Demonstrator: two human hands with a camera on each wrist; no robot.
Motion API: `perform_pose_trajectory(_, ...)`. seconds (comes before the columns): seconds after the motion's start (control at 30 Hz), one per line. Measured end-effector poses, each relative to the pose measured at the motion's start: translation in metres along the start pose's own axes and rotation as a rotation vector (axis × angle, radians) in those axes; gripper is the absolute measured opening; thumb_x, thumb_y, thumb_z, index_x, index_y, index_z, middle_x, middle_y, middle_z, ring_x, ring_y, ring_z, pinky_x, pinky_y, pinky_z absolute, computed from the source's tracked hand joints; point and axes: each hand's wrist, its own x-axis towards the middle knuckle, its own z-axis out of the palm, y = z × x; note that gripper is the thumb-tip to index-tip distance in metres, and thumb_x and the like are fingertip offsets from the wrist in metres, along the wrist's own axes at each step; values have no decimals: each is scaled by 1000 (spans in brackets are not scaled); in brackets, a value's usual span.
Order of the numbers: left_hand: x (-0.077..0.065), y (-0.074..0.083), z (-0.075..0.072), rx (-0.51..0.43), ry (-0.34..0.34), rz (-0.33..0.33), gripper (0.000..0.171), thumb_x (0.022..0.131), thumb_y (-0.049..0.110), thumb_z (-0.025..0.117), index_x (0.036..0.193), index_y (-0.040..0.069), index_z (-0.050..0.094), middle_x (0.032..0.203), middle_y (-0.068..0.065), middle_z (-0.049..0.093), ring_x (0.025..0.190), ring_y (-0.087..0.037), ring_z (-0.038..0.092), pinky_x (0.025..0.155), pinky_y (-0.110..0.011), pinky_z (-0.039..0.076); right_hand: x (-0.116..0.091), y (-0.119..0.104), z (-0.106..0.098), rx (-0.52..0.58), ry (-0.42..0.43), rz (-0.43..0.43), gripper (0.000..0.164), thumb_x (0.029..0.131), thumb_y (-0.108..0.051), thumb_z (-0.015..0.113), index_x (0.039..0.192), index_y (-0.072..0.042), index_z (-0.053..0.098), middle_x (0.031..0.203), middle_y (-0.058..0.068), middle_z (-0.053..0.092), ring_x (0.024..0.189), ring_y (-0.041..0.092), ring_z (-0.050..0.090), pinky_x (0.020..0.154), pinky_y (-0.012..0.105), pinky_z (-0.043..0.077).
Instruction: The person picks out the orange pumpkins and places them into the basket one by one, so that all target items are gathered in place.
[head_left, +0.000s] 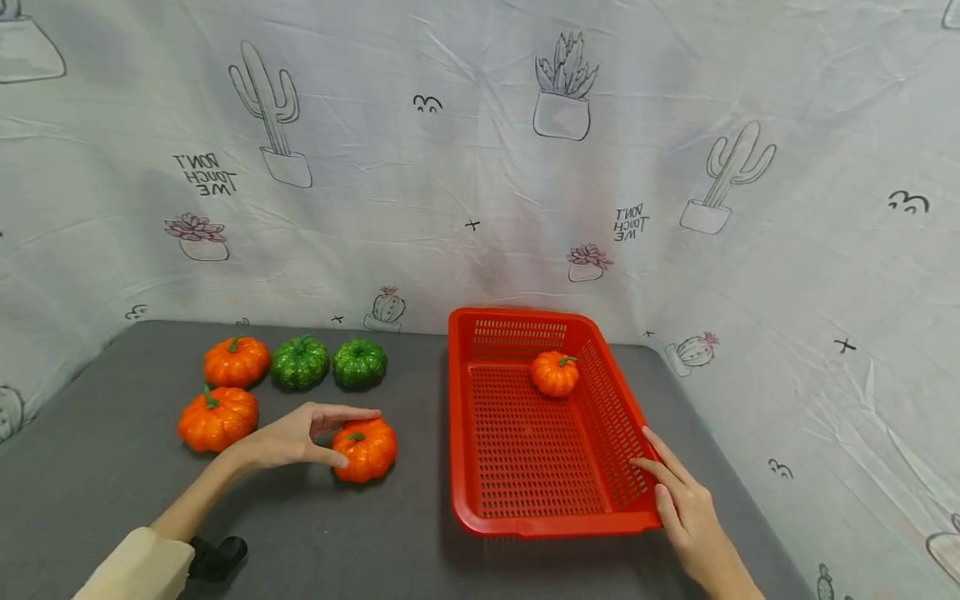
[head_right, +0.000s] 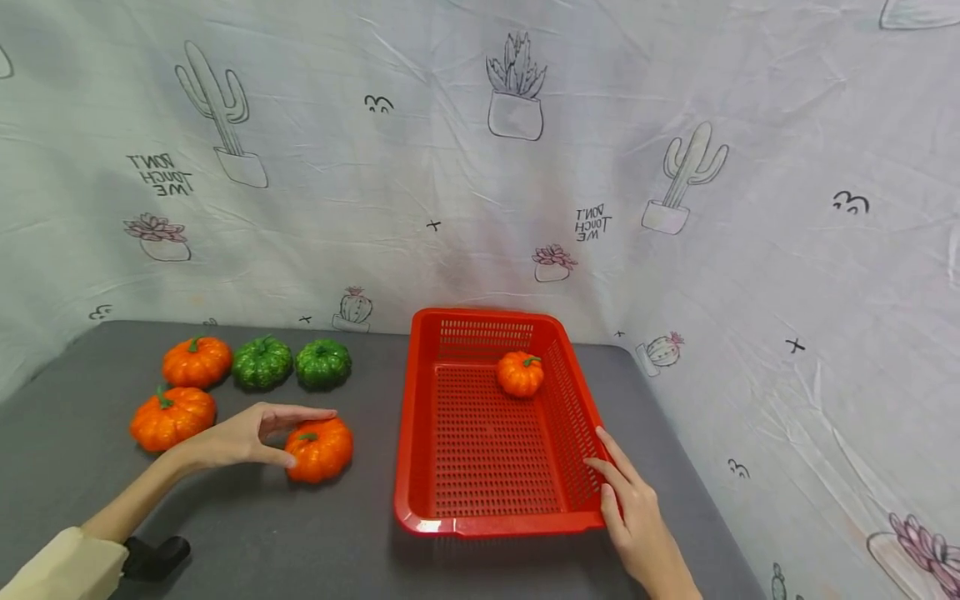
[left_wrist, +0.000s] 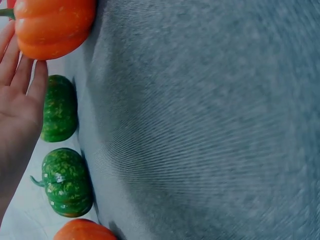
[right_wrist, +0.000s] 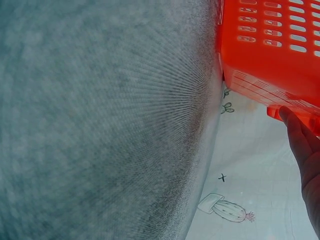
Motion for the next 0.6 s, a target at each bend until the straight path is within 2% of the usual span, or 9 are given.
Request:
perform_pose_trajectory(0.13, 3, -5, 3, 99, 54, 12, 62, 84, 10, 74, 140, 3, 49, 140, -17, 49, 126, -2, 44, 103, -23, 35, 1, 0, -1, -3, 1, -6, 32, 84, 6, 46, 108, 2, 67, 136, 23, 50, 125, 12, 48, 102, 11, 30)
perform_pose_trajectory(0.27, 7, -10, 7, 133, 90, 8, 61, 81, 12, 77, 137, 5, 53, 139, -12, 52, 126, 1, 41, 102, -22, 31, 0, 1, 0, -2, 2, -21, 32, 84, 6, 46, 109, 3, 67, 136, 24, 50, 126, 13, 47, 103, 12, 30)
perform_pose_trajectory(0.4, 13, -14, 12, 78, 91, 44, 62, 81, 9, 77, 136, -4, 50, 140, -20, 48, 126, 2, 41, 100, -16, 33, -1, 1, 1, 0, 3, -22, 32, 84, 6, 47, 109, 2, 67, 136, 23, 50, 126, 13, 47, 103, 12, 30)
perform_pose_trajectory(0.5, 16, -17, 14, 22, 63, 72, 64, 82, 5, 75, 137, -8, 46, 141, -27, 43, 125, -1, 44, 96, -21, 42, -1, 0, 1, 0, 2, -20, 32, 84, 6, 47, 109, 2, 67, 136, 23, 50, 126, 13, 47, 103, 12, 30)
perform_pose_trajectory(0.6, 19, -20, 17, 14, 46, 63, 65, 81, 5, 75, 138, -6, 45, 141, -27, 42, 121, -3, 47, 91, -26, 47, -1, 0, 1, -4, 3, -23, 33, 83, 7, 47, 109, 2, 67, 136, 24, 49, 126, 14, 47, 104, 13, 29)
